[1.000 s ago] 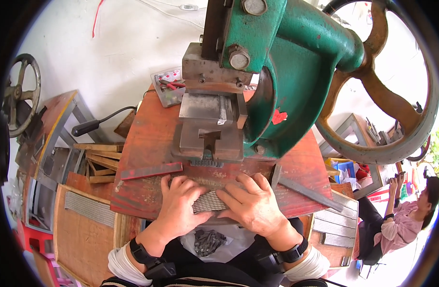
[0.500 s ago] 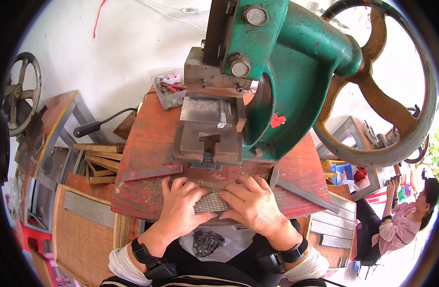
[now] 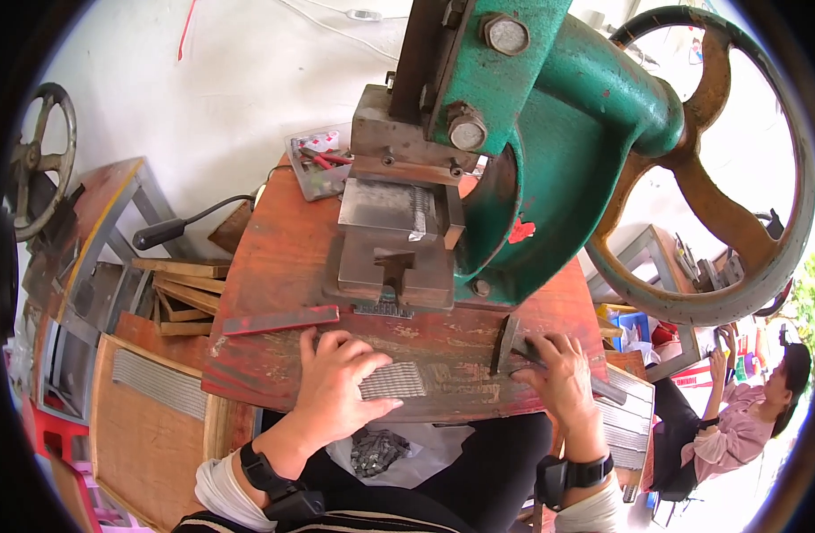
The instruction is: Tapping metal mesh parts into a machine fixture using a small hammer to ensure alignment.
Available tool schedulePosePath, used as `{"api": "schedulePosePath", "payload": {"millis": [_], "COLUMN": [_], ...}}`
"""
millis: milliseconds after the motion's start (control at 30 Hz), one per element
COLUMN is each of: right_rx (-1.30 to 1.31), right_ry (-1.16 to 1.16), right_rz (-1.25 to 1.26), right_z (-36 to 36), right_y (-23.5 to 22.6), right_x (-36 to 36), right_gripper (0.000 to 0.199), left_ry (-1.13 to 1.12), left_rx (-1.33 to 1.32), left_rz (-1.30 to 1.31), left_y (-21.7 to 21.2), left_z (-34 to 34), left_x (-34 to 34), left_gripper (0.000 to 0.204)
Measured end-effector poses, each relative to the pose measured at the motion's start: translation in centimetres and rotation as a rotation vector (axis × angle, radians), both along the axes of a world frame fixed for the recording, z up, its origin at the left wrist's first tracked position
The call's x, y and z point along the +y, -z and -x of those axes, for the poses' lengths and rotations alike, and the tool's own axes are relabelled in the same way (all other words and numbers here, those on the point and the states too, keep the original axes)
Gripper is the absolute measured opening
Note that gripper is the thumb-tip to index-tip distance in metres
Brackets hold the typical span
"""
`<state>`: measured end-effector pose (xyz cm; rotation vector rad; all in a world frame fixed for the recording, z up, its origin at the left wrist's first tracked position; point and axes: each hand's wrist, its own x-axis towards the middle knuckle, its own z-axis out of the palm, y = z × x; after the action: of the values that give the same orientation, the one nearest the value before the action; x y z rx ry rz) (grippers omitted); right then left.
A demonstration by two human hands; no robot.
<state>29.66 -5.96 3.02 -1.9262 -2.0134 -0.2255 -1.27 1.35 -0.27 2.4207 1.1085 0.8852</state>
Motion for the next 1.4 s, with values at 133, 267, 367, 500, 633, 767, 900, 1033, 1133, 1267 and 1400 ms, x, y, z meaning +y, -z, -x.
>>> {"api": "schedulePosePath", "payload": {"millis": [133, 267, 367, 500, 633, 767, 900, 1033, 1133, 1267, 1400], "right_rx": [0.088, 0.092, 0.136, 0.112, 0.059, 0.191, 0.135, 0.086, 0.068, 0.119, 0.096], "right_ry": [-0.065, -0.33, -0.384, -0.408, -0.38, -0.346, -0.359, -0.277, -0.302, -0.301, -0.286], "right_rz": [0.085, 0.07, 0.17, 0.091, 0.228, 0.101, 0.163, 0.241, 0.203, 0.115, 0.137], "right_z": [-1.4, 4.1, 8.2, 10.6, 11.1, 11.1, 11.8, 11.5, 11.8, 12.0, 11.2], "right_y": [-0.3, -4.8, -6.4, -5.8, -5.5, -6.1, -6.8, -5.1, -5.9, -6.8, -4.8], "right_x": [0.3, 0.5, 1.1, 1.9, 2.0, 1.8, 1.9, 2.2, 1.5, 1.4, 1.5], "right_gripper": [0.038, 0.03, 0.031, 0.031, 0.031, 0.033, 0.026, 0.021, 0.025, 0.029, 0.033], "left_ry": [0.012, -0.008, -0.012, -0.01, -0.02, -0.011, -0.015, -0.013, -0.012, -0.02, -0.009], "left_rx": [-0.007, 0.017, 0.0, -0.051, -0.026, -0.041, -0.025, -0.011, -0.005, -0.019, -0.042], "left_rz": [0.015, 0.02, 0.015, 0.006, 0.039, 0.034, 0.024, 0.04, 0.05, 0.041, 0.025], "left_y": [-0.1, 0.0, 0.2, 0.0, 0.1, 0.2, 0.2, 0.1, 0.1, 0.0, 0.2], "left_z": [0.2, 0.3, 0.3, 0.2, 0.2, 0.2, 0.2, 0.1, 0.2, 0.3, 0.2], "left_x": [0.2, 0.1, 0.1, 0.1, 0.0, 0.0, 0.0, 0.2, 0.0, 0.0, 0.1], "left_gripper": [0.05, 0.051, 0.051, 0.051, 0.05, 0.05, 0.051, 0.052, 0.053, 0.053, 0.053]}}
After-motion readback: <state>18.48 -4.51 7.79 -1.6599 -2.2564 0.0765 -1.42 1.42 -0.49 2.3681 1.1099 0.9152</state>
